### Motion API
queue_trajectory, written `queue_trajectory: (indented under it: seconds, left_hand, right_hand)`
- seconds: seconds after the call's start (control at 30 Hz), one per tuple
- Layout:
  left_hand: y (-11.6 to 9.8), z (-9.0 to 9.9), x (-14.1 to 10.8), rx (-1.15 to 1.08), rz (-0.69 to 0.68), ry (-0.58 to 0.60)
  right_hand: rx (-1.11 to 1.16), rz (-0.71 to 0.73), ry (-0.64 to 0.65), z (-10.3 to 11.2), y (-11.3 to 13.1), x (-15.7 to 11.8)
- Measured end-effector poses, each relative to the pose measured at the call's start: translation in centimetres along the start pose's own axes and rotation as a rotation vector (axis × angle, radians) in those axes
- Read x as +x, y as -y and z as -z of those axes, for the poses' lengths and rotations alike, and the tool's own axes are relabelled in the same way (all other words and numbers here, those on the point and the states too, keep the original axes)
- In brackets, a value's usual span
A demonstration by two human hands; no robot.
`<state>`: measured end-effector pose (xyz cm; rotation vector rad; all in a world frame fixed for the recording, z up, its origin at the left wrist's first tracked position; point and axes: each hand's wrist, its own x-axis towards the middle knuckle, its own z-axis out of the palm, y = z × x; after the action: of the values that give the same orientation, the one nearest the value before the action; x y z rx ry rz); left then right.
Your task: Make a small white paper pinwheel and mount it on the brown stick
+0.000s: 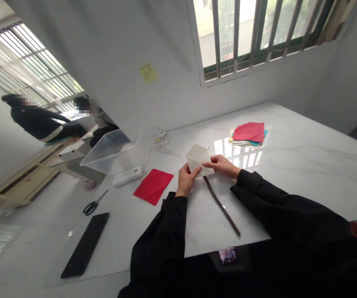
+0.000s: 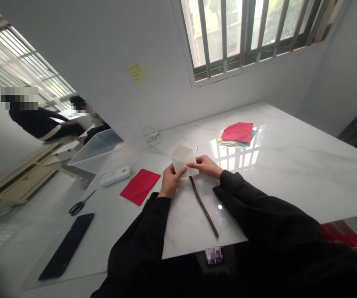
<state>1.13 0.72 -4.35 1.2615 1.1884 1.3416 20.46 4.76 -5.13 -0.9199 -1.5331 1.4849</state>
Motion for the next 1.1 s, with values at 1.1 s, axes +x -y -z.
queue_trajectory:
  seconds: [1.1]
  left_hand:
    - [0.73, 0.3, 0.35, -0.071, 0.055, -0.147]
  right_hand:
    - [-0.194, 0.008, 0.019, -0.03, -0.48, 0.04]
